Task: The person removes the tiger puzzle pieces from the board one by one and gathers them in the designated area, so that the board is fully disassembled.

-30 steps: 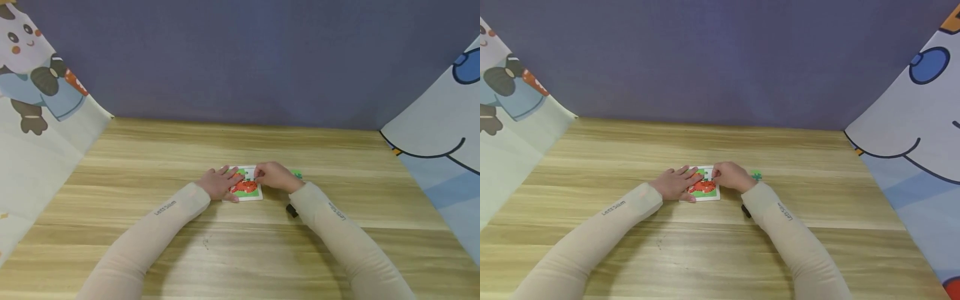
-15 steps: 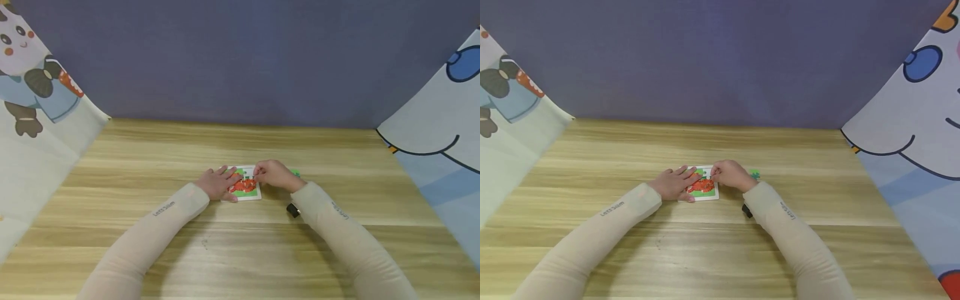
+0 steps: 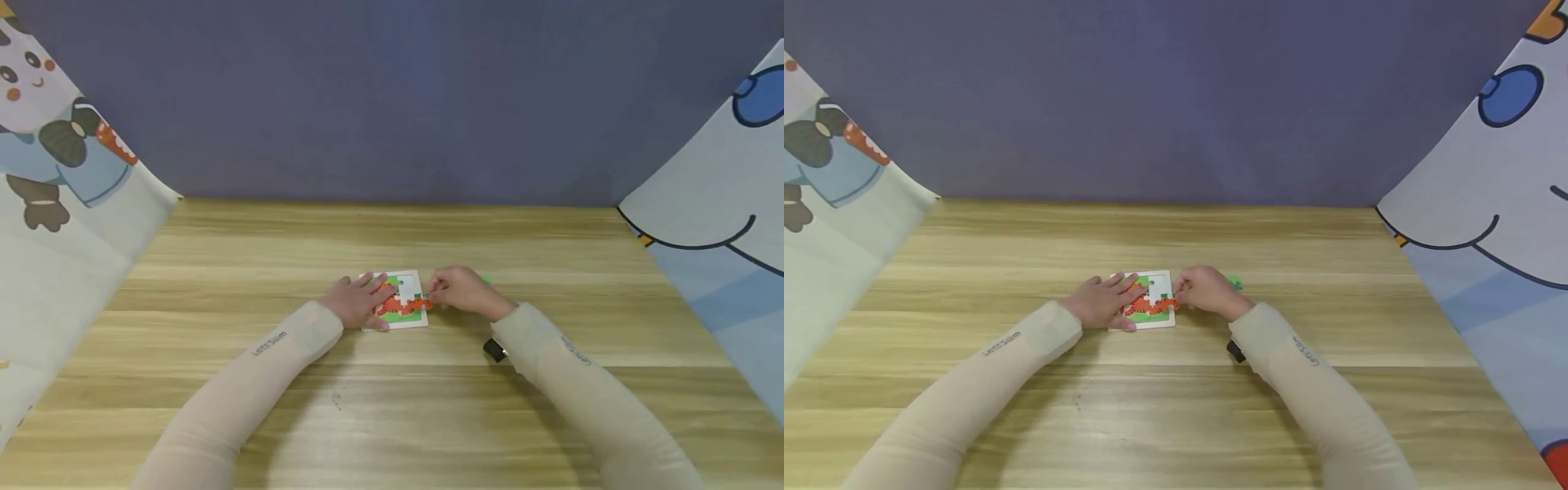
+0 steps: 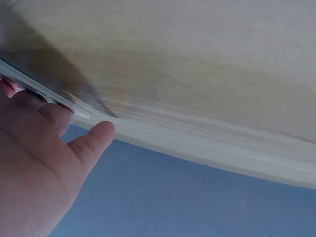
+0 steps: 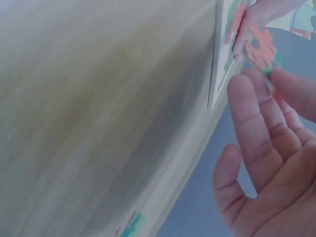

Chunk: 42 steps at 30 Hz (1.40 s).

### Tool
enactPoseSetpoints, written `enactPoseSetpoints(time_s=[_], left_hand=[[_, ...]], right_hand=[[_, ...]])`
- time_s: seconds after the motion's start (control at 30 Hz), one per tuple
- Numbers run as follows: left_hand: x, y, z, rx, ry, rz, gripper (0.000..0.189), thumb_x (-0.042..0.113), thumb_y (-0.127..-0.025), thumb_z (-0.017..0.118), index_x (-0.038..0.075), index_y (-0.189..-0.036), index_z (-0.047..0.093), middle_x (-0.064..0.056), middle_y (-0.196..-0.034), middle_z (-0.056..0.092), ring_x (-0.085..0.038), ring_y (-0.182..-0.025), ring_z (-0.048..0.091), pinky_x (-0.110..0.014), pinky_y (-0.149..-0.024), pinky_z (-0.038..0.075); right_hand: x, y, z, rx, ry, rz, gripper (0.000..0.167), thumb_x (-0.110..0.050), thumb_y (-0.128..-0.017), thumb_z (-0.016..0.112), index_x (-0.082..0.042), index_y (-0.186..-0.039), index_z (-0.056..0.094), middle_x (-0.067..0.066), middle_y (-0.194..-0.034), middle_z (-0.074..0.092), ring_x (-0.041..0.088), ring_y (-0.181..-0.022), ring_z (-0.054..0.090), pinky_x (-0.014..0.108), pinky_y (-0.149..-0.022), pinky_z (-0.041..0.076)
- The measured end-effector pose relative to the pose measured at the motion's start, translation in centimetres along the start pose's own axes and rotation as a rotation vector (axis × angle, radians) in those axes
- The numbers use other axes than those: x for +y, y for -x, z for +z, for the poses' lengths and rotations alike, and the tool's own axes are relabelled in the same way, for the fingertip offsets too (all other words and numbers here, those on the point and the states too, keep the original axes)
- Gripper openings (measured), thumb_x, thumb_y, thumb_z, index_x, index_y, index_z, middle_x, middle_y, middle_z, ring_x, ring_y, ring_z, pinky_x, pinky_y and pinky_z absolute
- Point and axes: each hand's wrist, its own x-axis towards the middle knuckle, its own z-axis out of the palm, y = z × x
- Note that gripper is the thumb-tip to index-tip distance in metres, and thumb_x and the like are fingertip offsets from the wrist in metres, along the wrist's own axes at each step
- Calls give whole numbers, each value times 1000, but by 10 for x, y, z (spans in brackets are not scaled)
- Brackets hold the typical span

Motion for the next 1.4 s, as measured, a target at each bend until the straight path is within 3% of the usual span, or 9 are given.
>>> enactPoseSetpoints(time_s=[0.37, 0.8, 1.03, 1.4], left_hand=[[2, 4, 6, 20, -14, -14, 83, 64, -88, 49, 26, -155, 19, -3, -160, 10, -27, -146, 11, -54, -112, 20], [6, 6, 1, 40, -7, -8, 79, 61, -89, 50, 25, -154, 22, -4, -160, 12, -30, -145, 12, -55, -112, 20], [5, 2, 3, 40, -27, -2, 80, 63, -89, 48, 26, -154, 21, -3, -160, 12, -30, -145, 13, -55, -111, 23], [6, 7, -2, 26, -13, -15, 80, 61, -90, 49, 25, -155, 20, -3, -160, 10, -30, -145, 11, -55, -111, 23]], right_hand=[[21, 14, -12, 23, -35, 30, 6, -5, -89, 63, -1, -93, 65, 6, -83, 68, 18, -67, 63, 33, -66, 53], [37, 29, -26, 91, -43, 55, 11, -6, -89, 62, 2, -96, 65, 9, -84, 68, 20, -69, 63, 35, -67, 54], [47, 36, -32, 90, -48, 98, 15, -9, -90, 61, 3, -99, 64, 8, -85, 68, 19, -69, 63, 34, -67, 55], [51, 42, -40, 80, -39, 98, 15, -7, -90, 59, 6, -98, 63, 12, -89, 67, 20, -71, 64, 35, -68, 55]])
